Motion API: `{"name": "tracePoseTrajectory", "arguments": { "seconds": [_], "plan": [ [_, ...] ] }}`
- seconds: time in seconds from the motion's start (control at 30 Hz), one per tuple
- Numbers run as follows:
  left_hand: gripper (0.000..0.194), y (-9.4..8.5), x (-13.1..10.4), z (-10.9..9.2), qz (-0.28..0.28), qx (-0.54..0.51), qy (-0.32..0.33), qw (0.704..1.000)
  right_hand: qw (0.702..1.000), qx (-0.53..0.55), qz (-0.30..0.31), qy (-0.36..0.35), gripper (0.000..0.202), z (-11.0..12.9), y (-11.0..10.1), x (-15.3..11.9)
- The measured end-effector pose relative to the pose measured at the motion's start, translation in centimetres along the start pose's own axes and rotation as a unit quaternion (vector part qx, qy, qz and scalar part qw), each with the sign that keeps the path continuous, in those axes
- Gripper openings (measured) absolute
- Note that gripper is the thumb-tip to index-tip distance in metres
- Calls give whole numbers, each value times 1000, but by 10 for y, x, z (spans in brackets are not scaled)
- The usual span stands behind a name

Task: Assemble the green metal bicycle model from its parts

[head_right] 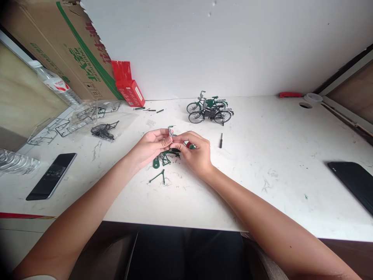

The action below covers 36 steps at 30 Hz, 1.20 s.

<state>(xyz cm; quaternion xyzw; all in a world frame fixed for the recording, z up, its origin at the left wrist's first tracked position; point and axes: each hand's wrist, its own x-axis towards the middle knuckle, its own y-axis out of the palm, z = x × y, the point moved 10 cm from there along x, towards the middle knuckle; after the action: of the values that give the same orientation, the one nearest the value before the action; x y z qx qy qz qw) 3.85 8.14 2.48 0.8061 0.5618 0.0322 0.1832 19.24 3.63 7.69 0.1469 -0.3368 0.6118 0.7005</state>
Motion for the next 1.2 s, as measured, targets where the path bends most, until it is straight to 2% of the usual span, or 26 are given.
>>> {"name": "tracePoseTrajectory", "arguments": {
  "seconds": [0.23,0.8,0.97,1.1,1.2],
  "plan": [
    [61,0,-1,-7,-8,26,43,999,999,41,-6,-6,11,-4,-1,1],
    [54,2,0,-5,4,5,45,999,995,100,5,26,5,-7,3,1],
    [49,2,1,-3,12,3,47,999,995,79,18,57,14,-10,6,-1],
    [42,3,0,-3,20,8,42,999,991,97,27,86,38,-16,9,-2],
    [39,5,-1,-6,22,20,61,998,992,96,32,76,37,-17,10,-3]
  ]
}}
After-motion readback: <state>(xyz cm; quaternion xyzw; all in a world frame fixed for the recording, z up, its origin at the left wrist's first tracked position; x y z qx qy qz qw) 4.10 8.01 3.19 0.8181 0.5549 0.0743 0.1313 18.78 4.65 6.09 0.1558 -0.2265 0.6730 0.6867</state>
